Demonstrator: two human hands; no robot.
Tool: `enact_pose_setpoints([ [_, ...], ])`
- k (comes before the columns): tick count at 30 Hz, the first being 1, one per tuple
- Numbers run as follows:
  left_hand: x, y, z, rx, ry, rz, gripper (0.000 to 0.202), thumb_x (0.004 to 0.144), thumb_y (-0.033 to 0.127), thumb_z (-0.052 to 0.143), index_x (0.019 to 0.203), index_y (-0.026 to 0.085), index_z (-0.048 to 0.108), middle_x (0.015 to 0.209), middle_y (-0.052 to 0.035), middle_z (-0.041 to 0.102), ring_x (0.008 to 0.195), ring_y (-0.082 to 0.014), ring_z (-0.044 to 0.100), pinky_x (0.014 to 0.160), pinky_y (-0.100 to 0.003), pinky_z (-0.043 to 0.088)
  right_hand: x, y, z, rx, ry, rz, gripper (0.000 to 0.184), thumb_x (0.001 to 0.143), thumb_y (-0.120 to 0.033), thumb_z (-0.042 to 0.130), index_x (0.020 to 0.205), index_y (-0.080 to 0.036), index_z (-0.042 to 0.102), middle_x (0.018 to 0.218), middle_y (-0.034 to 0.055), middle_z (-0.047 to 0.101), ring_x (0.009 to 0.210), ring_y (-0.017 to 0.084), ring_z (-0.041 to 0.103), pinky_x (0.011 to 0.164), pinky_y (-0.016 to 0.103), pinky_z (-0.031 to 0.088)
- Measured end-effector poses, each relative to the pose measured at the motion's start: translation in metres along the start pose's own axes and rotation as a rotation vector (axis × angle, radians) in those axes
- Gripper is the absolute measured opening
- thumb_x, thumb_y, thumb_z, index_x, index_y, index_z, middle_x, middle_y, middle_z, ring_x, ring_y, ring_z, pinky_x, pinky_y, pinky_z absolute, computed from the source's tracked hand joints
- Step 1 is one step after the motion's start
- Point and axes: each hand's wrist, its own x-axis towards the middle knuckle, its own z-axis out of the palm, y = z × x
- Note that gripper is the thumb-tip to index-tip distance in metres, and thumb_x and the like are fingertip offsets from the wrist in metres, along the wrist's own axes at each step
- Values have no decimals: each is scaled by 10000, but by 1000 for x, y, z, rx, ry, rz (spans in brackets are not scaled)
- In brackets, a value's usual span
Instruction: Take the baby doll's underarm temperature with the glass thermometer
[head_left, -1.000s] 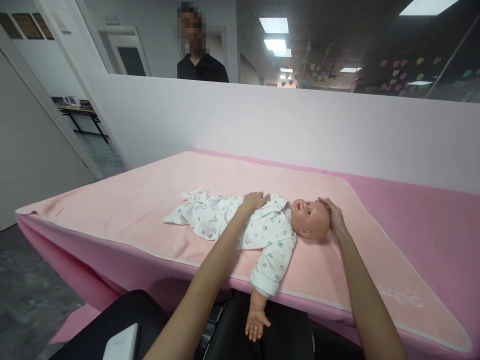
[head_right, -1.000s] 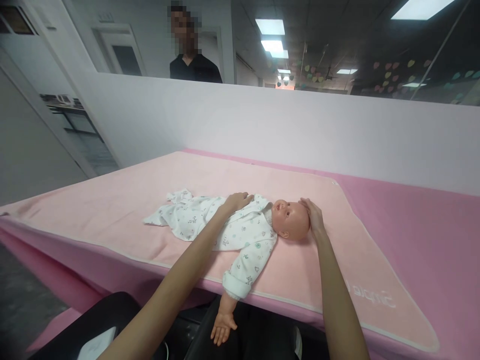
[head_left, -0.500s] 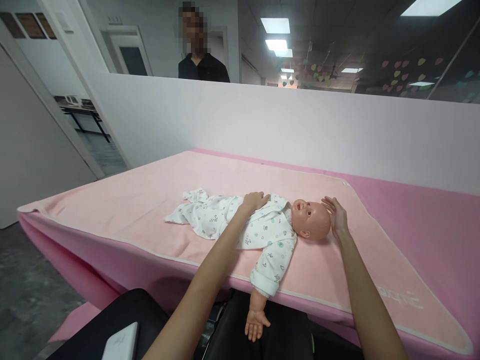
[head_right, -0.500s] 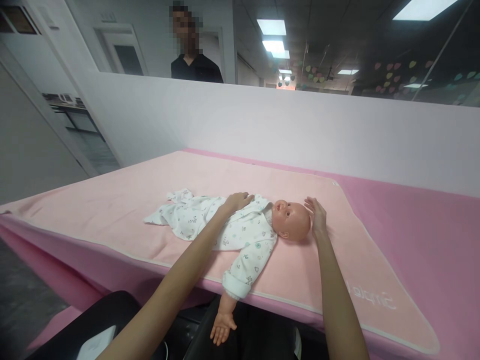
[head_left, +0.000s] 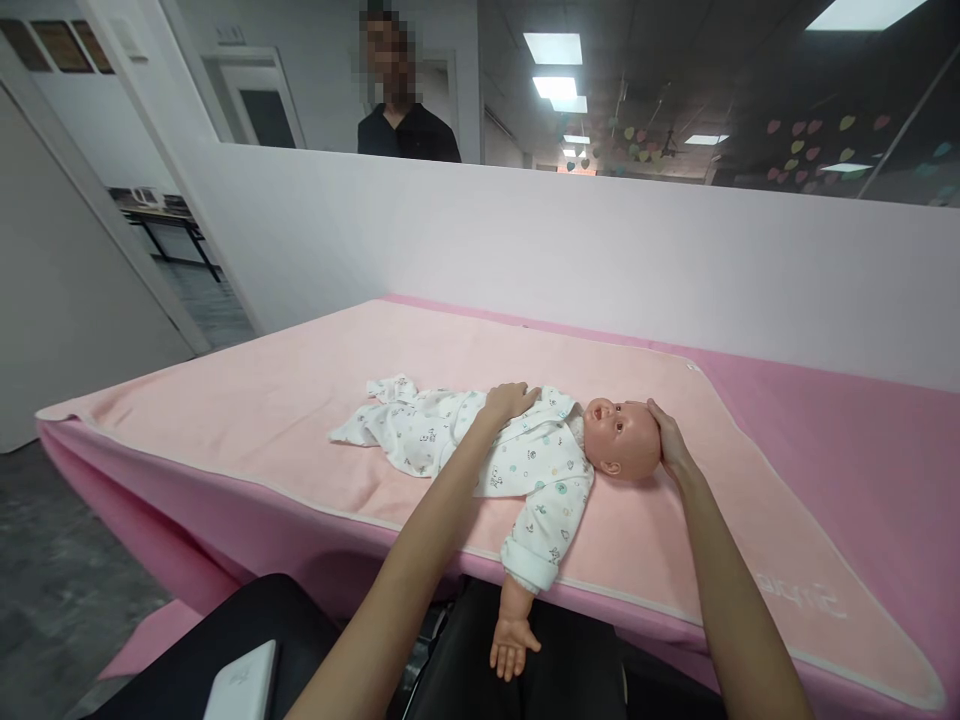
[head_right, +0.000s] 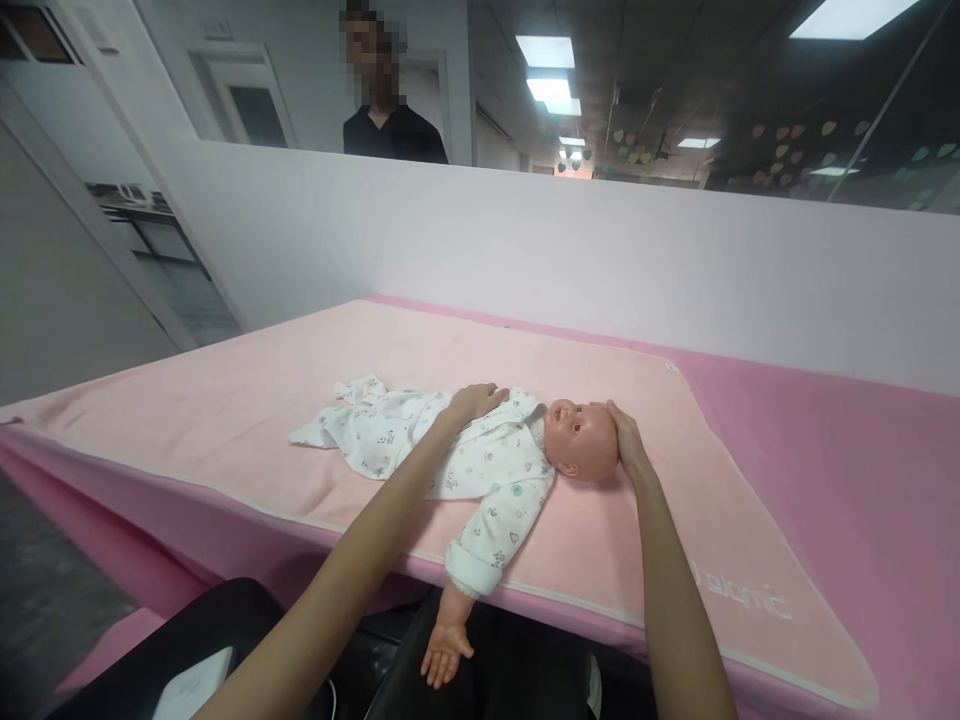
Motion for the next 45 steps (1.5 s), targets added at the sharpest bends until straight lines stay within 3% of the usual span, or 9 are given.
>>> enact_pose_setpoints([
  [7, 3, -4, 3, -28, 0, -29, 564, 816, 567, 200, 1031, 197, 567, 1113, -109, 601, 999, -276, 555, 813, -385, 420, 16, 11, -13, 28, 216, -219, 441, 665, -565, 560, 876, -189, 656, 1014, 56, 657, 1005, 205, 578, 877, 309, 441],
  [13, 3, -4, 3, -41, -8, -28, 569, 811, 573, 207, 1035, 195, 568, 1126, -112, 595, 1011, -274, 550, 828, -384, 411, -3, 1, 2, -26, -63, 3, 459, 700, -529, 537, 856, -118, 669, 879, 106, 689, 867, 257, 631, 796, 360, 484],
  [15, 3, -4, 2, -46, -14, -29, 571, 811, 576, 203, 1048, 202, 562, 1138, -107, 591, 1016, -269, 549, 835, -380, 408, -5, -1, 4, -11, -77, 24, 446, 716, -523, 517, 847, -124, 669, 859, 97, 693, 840, 251, 638, 777, 355, 492],
  [22, 4, -6, 2, -58, -34, -29, 583, 804, 591, 198, 1076, 211, 548, 1184, -96, 565, 1054, -267, 527, 853, -375, 399, 15, 10, -11, 23, 174, -150, 409, 653, -534, 588, 827, -173, 670, 940, 49, 677, 944, 201, 600, 830, 286, 459],
  [26, 5, -6, 3, -64, -36, -27, 587, 801, 593, 200, 1074, 209, 550, 1173, -98, 571, 1040, -267, 534, 839, -370, 406, 17, 12, -13, 50, 228, -208, 410, 648, -542, 584, 828, -182, 666, 938, 48, 677, 953, 192, 596, 835, 283, 453],
  [32, 5, -6, 2, -79, -30, -15, 572, 804, 576, 216, 1076, 202, 553, 1177, -101, 568, 1060, -272, 523, 855, -378, 397, -1, 0, 3, -13, -46, 1, 421, 652, -543, 573, 741, -144, 675, 804, 82, 698, 810, 243, 640, 718, 324, 502],
  [35, 5, -6, 2, -84, -26, -8, 572, 805, 574, 221, 1078, 198, 555, 1178, -103, 568, 1062, -269, 522, 861, -376, 395, 0, 0, 2, 15, -29, -6, 412, 652, -550, 574, 730, -156, 667, 822, 77, 699, 816, 241, 640, 727, 328, 507],
  [41, 6, -7, 4, -104, 10, -2, 553, 812, 553, 247, 1075, 184, 563, 1173, -109, 568, 1063, -264, 521, 870, -358, 390, 16, 11, -13, 35, 171, -179, 440, 662, -562, 561, 847, -175, 658, 969, 57, 674, 990, 211, 587, 846, 299, 459],
  [45, 5, -8, 3, -152, 48, 13, 513, 816, 522, 282, 1093, 189, 557, 1169, -90, 572, 1055, -251, 526, 873, -343, 394, 6, 5, -5, -33, -12, -33, 437, 691, -538, 536, 846, -151, 667, 907, 75, 690, 908, 235, 621, 796, 318, 487],
])
